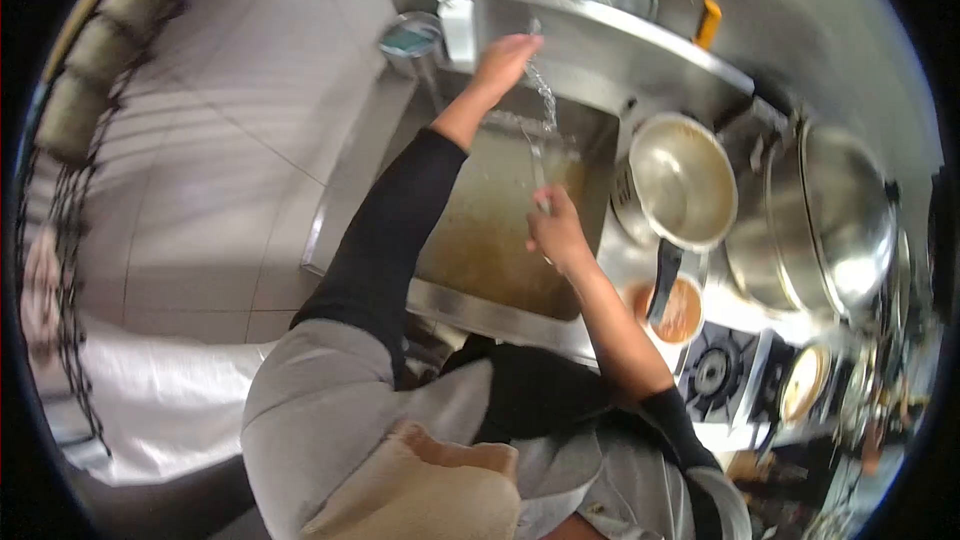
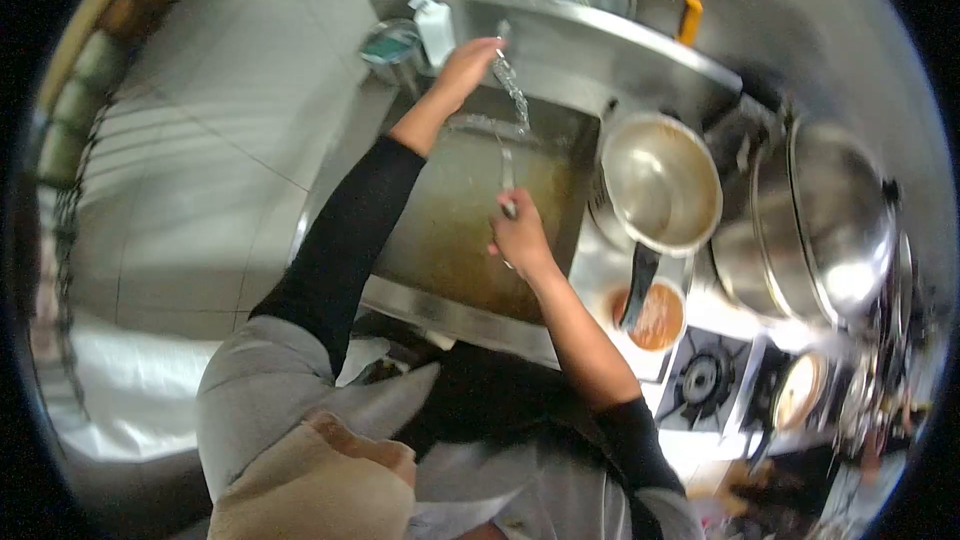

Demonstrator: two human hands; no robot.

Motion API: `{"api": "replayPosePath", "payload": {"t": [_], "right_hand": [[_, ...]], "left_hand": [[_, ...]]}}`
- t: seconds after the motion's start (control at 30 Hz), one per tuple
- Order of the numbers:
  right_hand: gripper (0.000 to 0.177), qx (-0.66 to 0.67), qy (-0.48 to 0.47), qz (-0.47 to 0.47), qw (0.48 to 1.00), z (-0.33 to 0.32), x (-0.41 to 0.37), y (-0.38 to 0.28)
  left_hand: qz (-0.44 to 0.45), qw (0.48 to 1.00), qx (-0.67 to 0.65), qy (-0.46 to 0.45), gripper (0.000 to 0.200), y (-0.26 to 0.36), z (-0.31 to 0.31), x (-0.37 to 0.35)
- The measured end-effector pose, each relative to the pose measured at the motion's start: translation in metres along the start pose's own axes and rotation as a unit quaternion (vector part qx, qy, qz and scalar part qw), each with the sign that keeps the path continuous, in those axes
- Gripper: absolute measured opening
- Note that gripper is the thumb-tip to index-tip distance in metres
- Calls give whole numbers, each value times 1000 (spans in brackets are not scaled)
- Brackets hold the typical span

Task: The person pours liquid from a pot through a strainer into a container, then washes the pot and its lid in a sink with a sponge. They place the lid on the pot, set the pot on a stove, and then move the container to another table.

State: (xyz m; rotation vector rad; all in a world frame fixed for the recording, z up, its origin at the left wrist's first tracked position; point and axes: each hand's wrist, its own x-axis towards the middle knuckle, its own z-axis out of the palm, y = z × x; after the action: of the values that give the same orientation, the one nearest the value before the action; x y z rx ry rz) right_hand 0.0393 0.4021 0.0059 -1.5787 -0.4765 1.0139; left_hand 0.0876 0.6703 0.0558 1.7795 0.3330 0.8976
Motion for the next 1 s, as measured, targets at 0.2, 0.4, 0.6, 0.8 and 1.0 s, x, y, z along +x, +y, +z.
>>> {"api": "replayPosePath", "payload": {"t": [0.2, 0.4, 0.6, 0.8, 1.0], "right_hand": [[27, -263, 144, -274, 914, 51, 34, 78], [23, -357, -2, -130, 925, 21, 68, -18], [17, 225, -34, 68, 971, 30, 291, -94], [16, 1, -137, -133, 982, 165, 399, -143], [39, -630, -170, -408, 638, 229, 479, -128]], "left_hand": [[-564, 738, -329, -168, 36, -22, -35, -214], [-599, 743, -285, -88, 11, -39, -42, -234], [-589, 772, -154, -185, 10, -27, -71, -266], [-381, 806, 392, -229, 28, -11, -88, -317], [-435, 788, 415, -135, 40, 43, -105, -336]]}}
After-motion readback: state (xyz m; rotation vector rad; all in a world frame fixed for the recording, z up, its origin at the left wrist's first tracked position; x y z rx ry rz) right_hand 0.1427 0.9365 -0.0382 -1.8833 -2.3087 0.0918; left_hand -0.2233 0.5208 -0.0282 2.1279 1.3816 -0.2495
